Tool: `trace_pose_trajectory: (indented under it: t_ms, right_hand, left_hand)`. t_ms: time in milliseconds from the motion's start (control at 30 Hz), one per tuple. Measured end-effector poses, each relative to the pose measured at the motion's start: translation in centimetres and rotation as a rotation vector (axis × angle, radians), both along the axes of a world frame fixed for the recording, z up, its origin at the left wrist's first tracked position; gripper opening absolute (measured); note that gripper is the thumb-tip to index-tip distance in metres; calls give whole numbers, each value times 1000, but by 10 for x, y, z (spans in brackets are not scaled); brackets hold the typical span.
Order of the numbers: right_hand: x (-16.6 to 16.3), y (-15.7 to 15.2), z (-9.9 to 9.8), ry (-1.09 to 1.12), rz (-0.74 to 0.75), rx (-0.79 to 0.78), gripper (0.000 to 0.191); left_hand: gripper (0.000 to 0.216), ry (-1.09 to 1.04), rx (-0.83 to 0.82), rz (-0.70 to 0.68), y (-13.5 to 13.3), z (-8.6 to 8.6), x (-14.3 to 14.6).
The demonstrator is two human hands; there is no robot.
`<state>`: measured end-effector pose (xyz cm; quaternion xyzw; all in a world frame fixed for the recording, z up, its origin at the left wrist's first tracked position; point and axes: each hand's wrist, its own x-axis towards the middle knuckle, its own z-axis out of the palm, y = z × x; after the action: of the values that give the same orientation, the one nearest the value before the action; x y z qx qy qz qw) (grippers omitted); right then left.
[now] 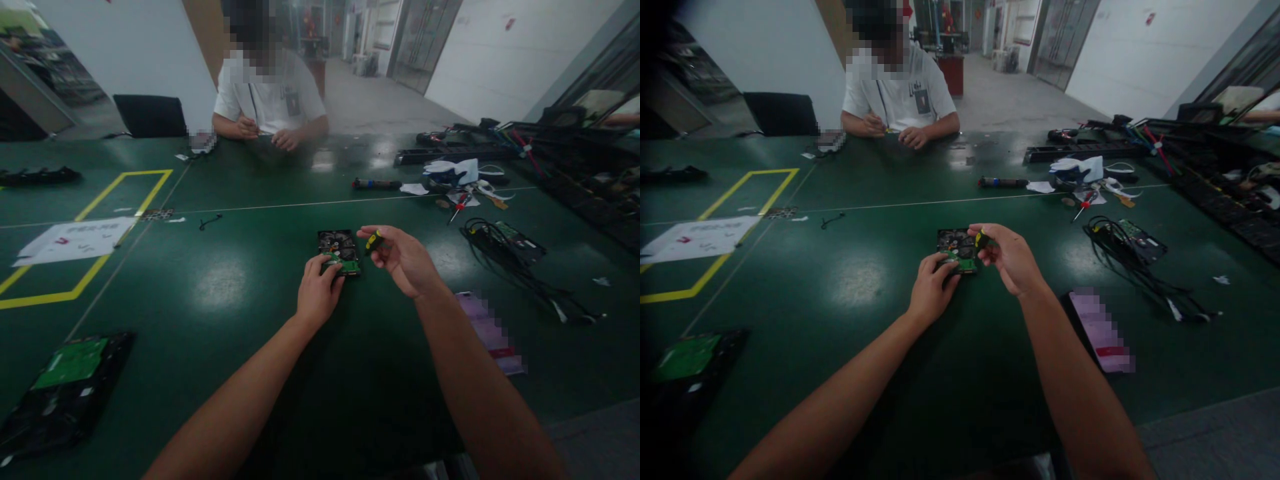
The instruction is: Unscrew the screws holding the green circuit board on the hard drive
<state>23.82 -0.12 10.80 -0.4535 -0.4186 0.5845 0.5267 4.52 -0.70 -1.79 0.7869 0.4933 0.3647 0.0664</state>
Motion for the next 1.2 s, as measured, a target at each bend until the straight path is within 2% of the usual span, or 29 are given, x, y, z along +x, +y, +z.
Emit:
trace_pose_trajectory:
  t_ms: [233,333,467,667,867,1000,1200]
  right_hand:
    - [3,1,1,103,53,-46,20]
    - [2,-1,2,118,44,-32,23]
    - [0,-1,-1,43,53,32,31]
    - [-2,4,-9,-174,-88,177,22]
    - [-2,6,-8,-145,-187,145,17]
    - [-1,6,-7,-138,-172,163,14]
    - [1,5,-6,-184,-112,175,24]
  left_hand:
    - [29,-1,2,2,0,-2,0]
    - [29,-7,2,4,1,-2,0]
    - [29,-5,1,3,0,-1,0]
    - [28,-1,-6,1,-1,2,1]
    - [28,-5,-10,1,1,-1,0]
    - [29,-8,-8,0,1,-2,0]
    - [29,-7,-6,-3,2,-2,0]
